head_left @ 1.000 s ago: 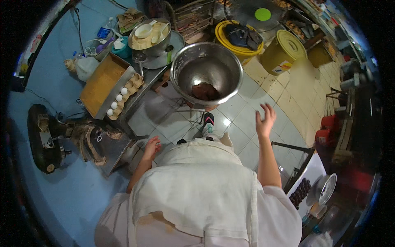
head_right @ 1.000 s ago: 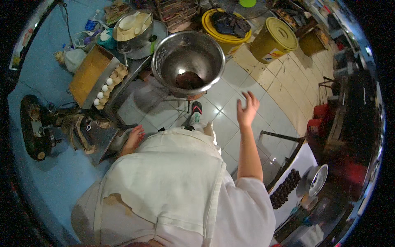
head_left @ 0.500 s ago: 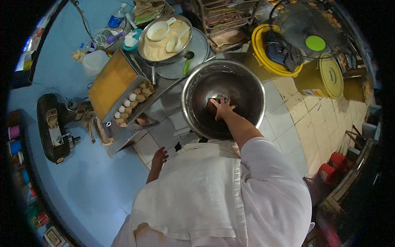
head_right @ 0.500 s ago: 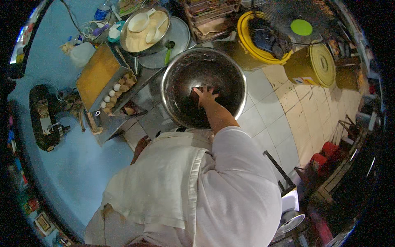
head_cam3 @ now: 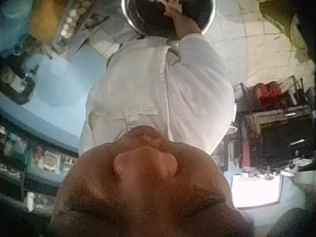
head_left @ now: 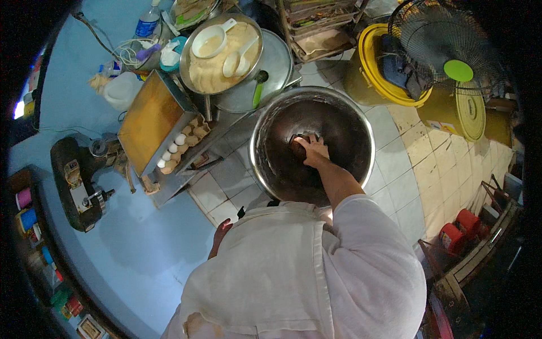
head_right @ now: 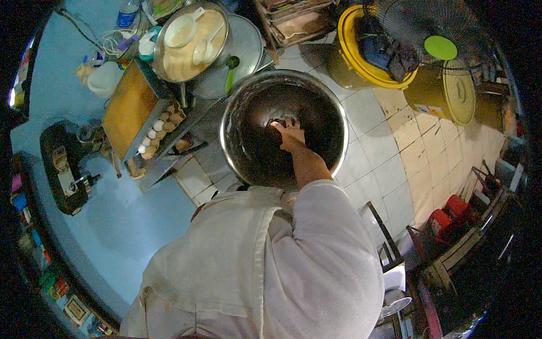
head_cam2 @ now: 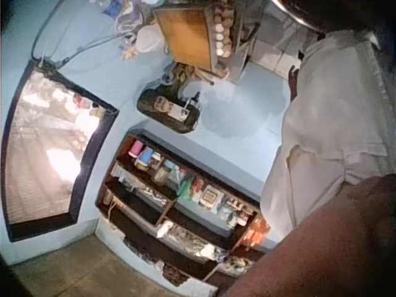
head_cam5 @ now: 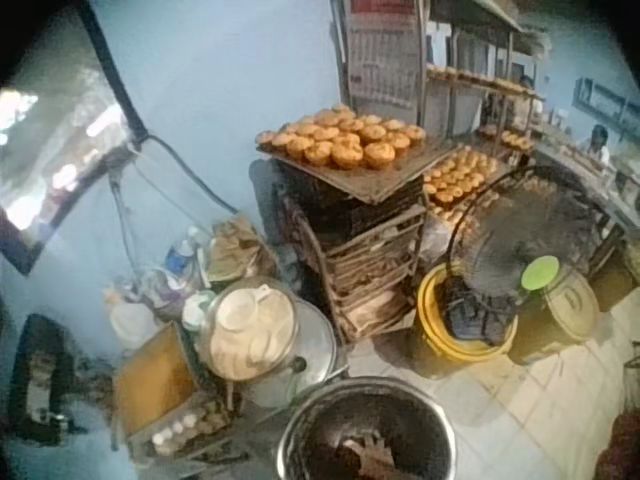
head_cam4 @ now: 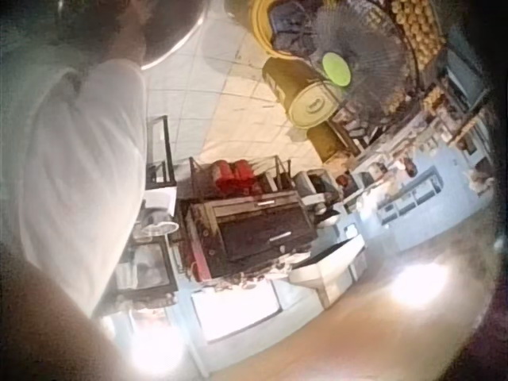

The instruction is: The person retrieves a dark dough mass from a metal bowl, places it on a white countertop, and rolls it into a long cylinder. They then use a red plastic scraper to cut the cylinder into small uniform pieces, which are arranged in rows on the counter.

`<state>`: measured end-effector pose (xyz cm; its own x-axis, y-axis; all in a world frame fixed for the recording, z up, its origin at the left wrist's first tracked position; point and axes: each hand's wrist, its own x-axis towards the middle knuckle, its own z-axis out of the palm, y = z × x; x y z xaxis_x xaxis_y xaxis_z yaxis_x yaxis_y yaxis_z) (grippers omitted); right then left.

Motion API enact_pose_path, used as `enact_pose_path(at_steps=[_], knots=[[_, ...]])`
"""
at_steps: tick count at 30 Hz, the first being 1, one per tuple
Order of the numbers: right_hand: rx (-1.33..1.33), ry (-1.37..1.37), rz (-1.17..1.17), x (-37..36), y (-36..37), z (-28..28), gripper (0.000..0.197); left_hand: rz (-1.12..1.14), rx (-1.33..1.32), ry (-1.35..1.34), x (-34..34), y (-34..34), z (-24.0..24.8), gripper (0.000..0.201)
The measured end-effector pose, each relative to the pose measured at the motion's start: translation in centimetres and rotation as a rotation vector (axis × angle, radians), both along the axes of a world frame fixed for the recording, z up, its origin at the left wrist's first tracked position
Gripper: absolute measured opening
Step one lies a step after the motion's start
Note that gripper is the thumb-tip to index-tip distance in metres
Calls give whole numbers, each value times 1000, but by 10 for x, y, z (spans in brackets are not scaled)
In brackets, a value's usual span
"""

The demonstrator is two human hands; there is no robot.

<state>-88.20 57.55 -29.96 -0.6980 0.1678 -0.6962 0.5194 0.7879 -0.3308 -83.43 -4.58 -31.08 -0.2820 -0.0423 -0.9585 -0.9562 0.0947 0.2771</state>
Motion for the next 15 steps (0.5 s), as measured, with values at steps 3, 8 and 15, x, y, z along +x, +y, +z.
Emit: enact_pose_path(at_steps=[3,8,15], knots=[[-54,-32,-31,-8,-4,8,97,109,467,100,-6,-31,-3,62],[116,-55,-62,-7,-21,-24,85,-467,-106,333,-31,24,0,64],[89,1,108,-15,-21,2,69,-464,-72,214,-42,29,-2,53]])
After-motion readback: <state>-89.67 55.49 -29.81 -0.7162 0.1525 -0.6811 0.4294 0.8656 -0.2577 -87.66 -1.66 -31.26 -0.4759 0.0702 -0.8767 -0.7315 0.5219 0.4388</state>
